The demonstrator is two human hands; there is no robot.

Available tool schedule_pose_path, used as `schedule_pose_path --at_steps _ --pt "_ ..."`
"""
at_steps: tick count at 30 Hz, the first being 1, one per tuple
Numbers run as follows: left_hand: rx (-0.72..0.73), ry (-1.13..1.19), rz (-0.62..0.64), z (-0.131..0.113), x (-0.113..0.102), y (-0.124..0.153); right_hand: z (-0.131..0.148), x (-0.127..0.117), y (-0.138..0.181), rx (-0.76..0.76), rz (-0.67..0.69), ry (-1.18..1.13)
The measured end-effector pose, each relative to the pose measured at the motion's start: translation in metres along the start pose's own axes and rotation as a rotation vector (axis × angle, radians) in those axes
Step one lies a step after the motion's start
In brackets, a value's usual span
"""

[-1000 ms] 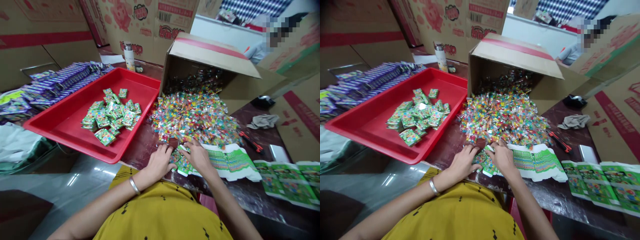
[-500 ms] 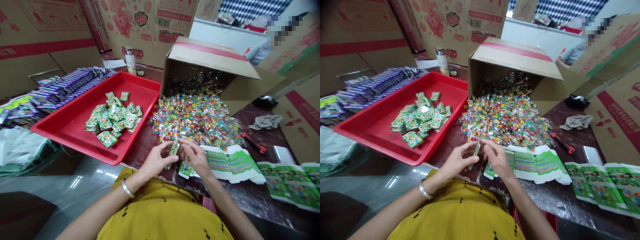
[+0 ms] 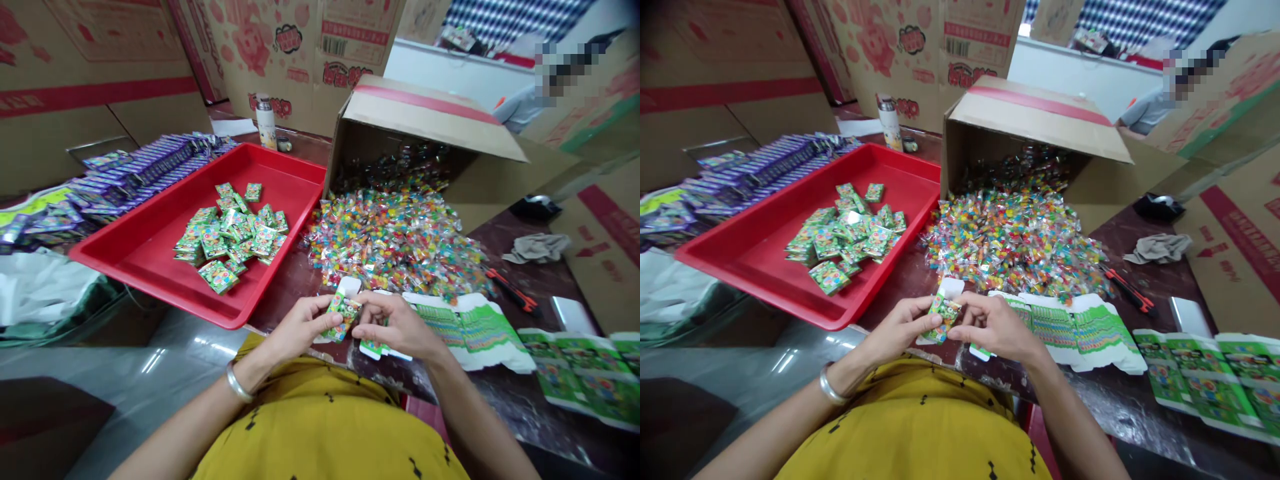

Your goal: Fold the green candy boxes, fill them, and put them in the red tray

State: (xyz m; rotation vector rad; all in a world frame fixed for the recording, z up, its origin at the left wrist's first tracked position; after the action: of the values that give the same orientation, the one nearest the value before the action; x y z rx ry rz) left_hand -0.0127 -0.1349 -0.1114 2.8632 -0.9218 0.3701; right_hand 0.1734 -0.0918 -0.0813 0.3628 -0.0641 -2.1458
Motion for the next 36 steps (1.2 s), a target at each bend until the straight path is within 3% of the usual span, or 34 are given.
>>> schedule_pose_path --at_steps 4,9,17,19,22,26,29,32,36 --pt "0.063 0.034 -0.207 0.002 -0.004 -0.003 -0.008 0.013 -0.003 -0.138 -0.445 -0.124" --pt "0.101 0.010 -0.432 0.010 -0.001 -0.008 -0.026 0.033 -0.018 -0.109 -0.497 -0.164" --pt "0.260 -0.078 -0.625 0.014 0.003 -0.005 -0.025 0.039 -0.030 -0.233 -0.594 -0.235" --pt "0.235 -0.180 -0.609 0.015 0.003 -0.002 -0.027 0.040 -0.030 -0.241 -0.637 -0.177" --pt "0.172 -0.266 -0.481 0.014 0.003 -0.001 -0.032 0.040 -0.029 -0.202 -0.698 -0.055" --pt "0.137 -0.218 -0.285 0.006 0.001 0.002 -0.031 0.037 -0.028 -0.222 -0.701 0.041" --pt "0.119 -0.206 -0.205 0.001 0.002 0.004 -0.026 0.034 -0.026 -0.272 -0.713 0.138" --pt "0.127 -0.182 -0.223 0.001 0.004 0.005 -0.023 0.034 -0.026 -0.330 -0.715 0.135" --pt "0.190 -0.111 -0.343 0.001 0.005 0.005 -0.021 0.034 -0.028 -0.405 -0.677 -0.101"
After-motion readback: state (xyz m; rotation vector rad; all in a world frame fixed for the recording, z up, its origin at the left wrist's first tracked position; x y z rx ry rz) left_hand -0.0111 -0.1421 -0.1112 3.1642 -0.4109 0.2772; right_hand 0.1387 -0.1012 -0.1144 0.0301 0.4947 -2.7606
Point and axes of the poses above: each hand's wrist, its own y-axis away from the middle knuckle, its own x-axis out of the palm, z = x × y, the point moved 2 cm from there along -y, towards the middle knuckle, and after that the axes turned 14 degrees about z, right-handed, at the moved point
